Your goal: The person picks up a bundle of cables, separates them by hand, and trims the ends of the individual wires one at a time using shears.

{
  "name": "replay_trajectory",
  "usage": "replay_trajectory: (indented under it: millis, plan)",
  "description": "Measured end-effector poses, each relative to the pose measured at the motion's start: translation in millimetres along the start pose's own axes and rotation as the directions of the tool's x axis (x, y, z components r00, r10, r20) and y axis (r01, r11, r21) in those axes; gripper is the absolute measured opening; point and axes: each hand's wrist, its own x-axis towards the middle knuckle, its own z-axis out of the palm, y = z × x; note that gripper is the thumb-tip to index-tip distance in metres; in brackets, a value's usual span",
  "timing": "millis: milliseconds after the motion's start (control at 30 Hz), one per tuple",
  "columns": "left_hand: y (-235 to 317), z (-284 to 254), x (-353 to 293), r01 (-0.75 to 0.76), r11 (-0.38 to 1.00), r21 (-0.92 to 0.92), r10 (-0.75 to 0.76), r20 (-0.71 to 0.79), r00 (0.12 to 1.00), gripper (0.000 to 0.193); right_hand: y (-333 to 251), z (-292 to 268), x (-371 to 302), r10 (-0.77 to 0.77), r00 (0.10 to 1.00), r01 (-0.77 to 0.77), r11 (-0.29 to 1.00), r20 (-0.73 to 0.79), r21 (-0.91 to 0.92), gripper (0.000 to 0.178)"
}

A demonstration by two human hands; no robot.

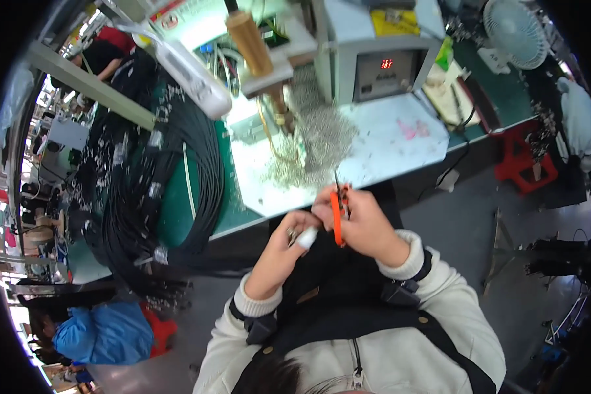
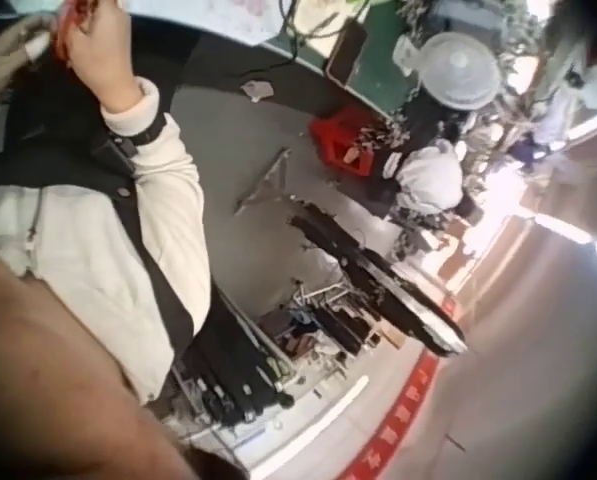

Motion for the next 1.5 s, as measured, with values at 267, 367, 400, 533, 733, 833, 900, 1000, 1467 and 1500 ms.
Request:
replay_trajectory:
  millis: [267,367,400,533,733,833,900,1000,1467,1500]
  plan:
    - [-16.4,20.2,0.6,-0.114,0.993,0.010,0.114,-0.080,0.990,0.017,-8.0,4.7,-10.9,-0.024,0.992,0.063,0.948,0.128,-0.312,0.017]
    - [-11.7,-2.4,-1.4,0.012,0.998,-0.062,-0.008,0.053,0.999,0.021,-2.6,-0.8,-12.3,0.131,0.988,-0.117,0.982,0.087,-0.148,0.022]
    - [-7.4,-8.2,-2.2,0.088,0.992,-0.090,-0.076,0.121,0.990,0.022,9.7,-1.6,-10.1,0.005,0.999,-0.001,0.995,0.045,-0.095,0.022]
    - [5.8,-18.7,-2.9,0.223,0.947,-0.232,-0.181,0.187,0.965,0.017,26.3,-8.0,-6.1,-0.403,0.914,0.379,0.885,-0.039,-0.269,0.022]
    - [4.1,-7.3,8.3,0.106,0.965,-0.238,-0.106,0.015,0.994,0.012,9.4,-14.8,-17.5,-0.482,0.829,0.481,0.357,0.283,-0.801,0.022]
    - [2.2,-4.0,8.1,0.094,0.972,-0.214,-0.101,-0.024,0.995,0.012,14.7,-11.0,-15.8,-0.561,0.799,0.512,0.443,0.218,-0.736,0.019]
    - [-1.2,-2.3,6.7,0.097,0.970,-0.224,-0.110,-0.044,0.993,0.011,21.6,-7.7,-13.8,-0.597,0.781,0.530,0.482,0.181,-0.698,0.018]
    - [-6.3,2.0,6.8,0.008,0.989,-0.148,-0.027,-0.126,0.992,0.011,28.6,-0.4,-12.6,-0.575,0.817,0.442,0.679,-0.050,-0.587,0.015]
    - [7.3,25.4,22.9,-0.279,0.776,0.565,0.514,-0.312,0.799,0.021,30.0,18.0,7.3,-0.408,0.838,0.383,0.913,-0.362,-0.141,0.011]
    - [6.4,27.6,22.8,-0.295,0.814,0.501,0.503,-0.352,0.790,0.021,27.2,19.7,6.9,-0.297,0.887,0.331,0.943,-0.353,0.041,0.011]
